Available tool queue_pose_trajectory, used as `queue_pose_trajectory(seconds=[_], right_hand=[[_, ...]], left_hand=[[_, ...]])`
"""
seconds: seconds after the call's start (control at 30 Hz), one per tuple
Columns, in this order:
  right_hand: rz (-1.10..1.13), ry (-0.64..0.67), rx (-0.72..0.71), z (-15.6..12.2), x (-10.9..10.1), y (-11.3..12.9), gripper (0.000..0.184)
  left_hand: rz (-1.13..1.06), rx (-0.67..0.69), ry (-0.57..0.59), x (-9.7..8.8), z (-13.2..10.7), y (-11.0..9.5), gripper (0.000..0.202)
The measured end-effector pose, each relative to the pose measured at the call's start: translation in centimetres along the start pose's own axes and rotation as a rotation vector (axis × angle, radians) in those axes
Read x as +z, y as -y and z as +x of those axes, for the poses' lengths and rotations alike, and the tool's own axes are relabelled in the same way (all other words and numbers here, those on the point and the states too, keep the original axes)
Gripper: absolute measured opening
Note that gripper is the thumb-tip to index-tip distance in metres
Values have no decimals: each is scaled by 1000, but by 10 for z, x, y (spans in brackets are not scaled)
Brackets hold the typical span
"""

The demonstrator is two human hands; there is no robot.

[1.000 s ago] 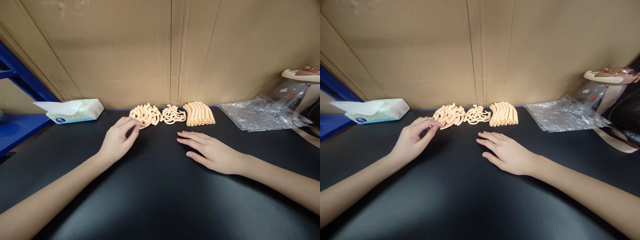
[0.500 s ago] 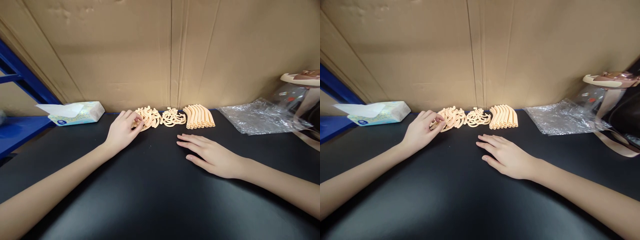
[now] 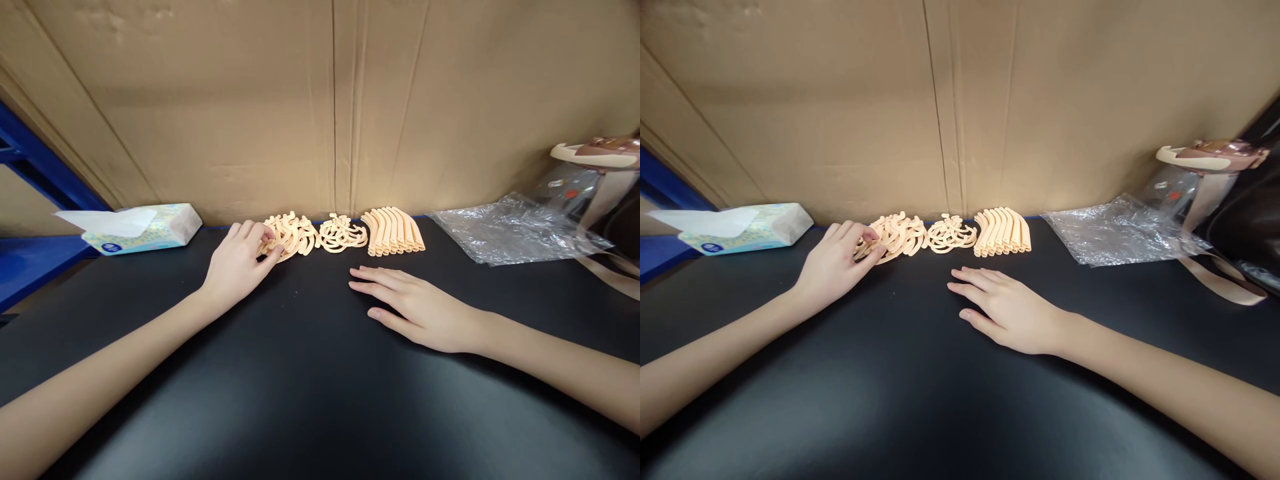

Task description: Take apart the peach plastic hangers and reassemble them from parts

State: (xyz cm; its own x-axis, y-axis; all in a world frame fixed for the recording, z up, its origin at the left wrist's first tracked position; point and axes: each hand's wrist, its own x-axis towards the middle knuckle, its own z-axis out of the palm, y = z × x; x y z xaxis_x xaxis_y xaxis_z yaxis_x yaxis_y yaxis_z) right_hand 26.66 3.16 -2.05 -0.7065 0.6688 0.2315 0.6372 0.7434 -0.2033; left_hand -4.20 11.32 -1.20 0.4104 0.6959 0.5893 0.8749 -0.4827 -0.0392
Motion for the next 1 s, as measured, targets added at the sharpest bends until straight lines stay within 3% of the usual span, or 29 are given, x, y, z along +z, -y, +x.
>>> queue_pose_trajectory(seconds=[0.33,0.6,0.87,1.0], right_hand=[[5,-9,0,0,-1,1,46],[-39,21,-1,1,-1,0,47],[-27,-45,-6,4,1,2,42],[-20,-65,-13,5,1,3,41]], left_hand=[[6,204,39,-3,1,-5,23],[60,236,34,0,2,-4,23],[85,227,29,1,6,-9,18],[87,235,28,1,6,-10,28]])
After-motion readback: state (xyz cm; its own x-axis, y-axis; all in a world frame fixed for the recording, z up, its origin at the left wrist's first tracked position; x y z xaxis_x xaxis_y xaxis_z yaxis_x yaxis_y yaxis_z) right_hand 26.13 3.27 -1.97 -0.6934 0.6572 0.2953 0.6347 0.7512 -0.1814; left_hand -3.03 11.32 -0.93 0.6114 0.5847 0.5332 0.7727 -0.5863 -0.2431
